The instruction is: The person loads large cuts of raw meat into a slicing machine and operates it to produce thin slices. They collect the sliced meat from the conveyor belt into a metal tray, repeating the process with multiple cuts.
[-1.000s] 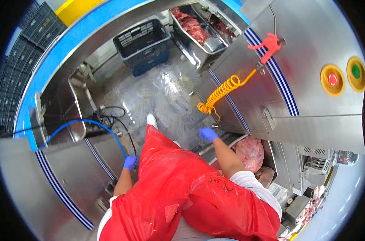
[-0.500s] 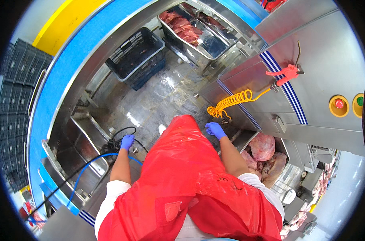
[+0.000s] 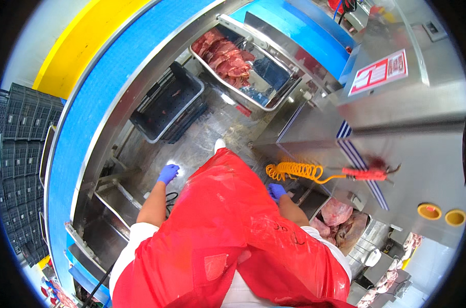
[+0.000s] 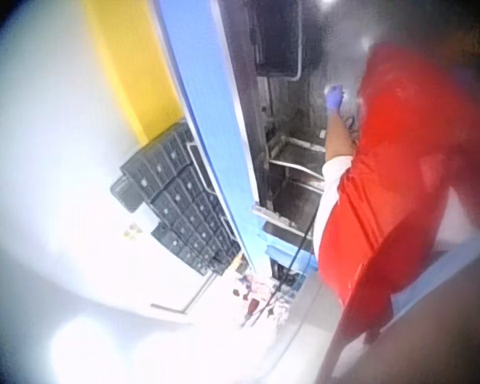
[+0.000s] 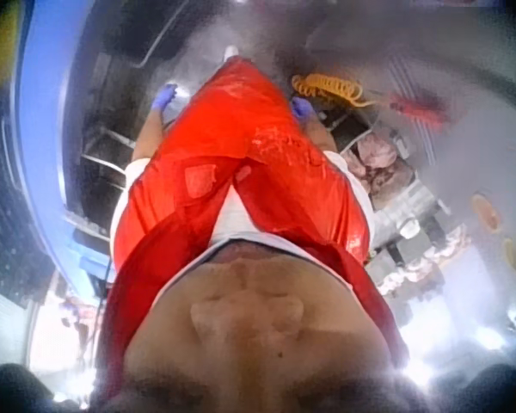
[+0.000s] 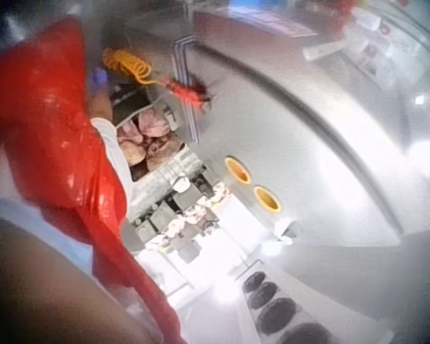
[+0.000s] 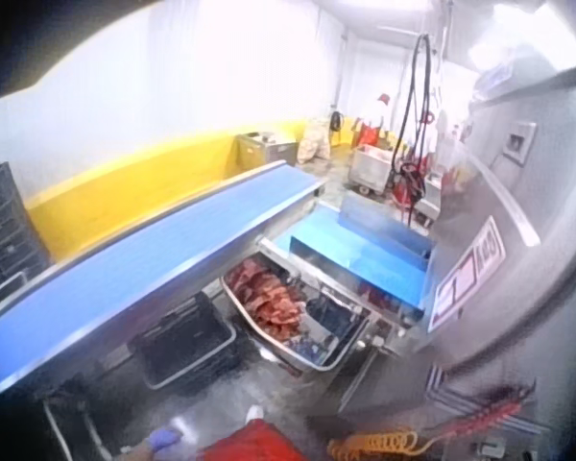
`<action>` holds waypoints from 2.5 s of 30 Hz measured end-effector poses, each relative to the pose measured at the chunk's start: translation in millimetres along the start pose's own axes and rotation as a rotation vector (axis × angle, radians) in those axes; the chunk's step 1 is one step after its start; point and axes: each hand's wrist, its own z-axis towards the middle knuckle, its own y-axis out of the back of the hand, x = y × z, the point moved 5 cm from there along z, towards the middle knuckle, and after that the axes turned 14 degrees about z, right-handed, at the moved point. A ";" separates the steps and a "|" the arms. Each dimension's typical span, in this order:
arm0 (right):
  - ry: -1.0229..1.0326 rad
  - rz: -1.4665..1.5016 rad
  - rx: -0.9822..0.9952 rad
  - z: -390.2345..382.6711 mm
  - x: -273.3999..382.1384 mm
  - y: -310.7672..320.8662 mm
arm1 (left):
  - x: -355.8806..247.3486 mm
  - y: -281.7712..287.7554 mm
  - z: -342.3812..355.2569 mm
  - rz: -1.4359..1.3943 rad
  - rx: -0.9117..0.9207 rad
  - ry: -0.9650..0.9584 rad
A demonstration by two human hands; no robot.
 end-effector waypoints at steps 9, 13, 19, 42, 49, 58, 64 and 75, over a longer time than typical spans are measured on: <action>0.226 -0.094 0.290 8.6 189.7 -84.6 | -95.1 58.1 92.0 0.128 -0.079 -0.155; 0.275 -0.046 0.328 -8.7 224.0 -96.2 | -158.4 61.5 109.8 0.251 -0.180 -0.303; 0.202 -0.367 0.265 1.4 162.3 -85.4 | -220.9 89.1 142.2 0.351 -0.236 -0.426; 0.387 0.317 -0.166 -3.6 287.9 -106.8 | -602.5 338.1 325.4 0.462 -0.732 -1.052; 0.238 0.437 -0.217 -24.9 327.5 -149.2 | -593.4 344.1 336.7 0.592 -0.671 -1.079; -0.228 0.568 -0.179 14.6 213.9 -212.7 | -595.1 347.2 325.4 0.691 -0.683 -0.979; -0.060 0.537 -0.115 14.6 254.1 -226.8 | -597.6 346.3 326.9 0.650 -0.680 -1.002; 0.126 0.531 -0.267 -4.9 291.2 -140.8 | -598.2 345.9 332.5 0.687 -0.687 -0.975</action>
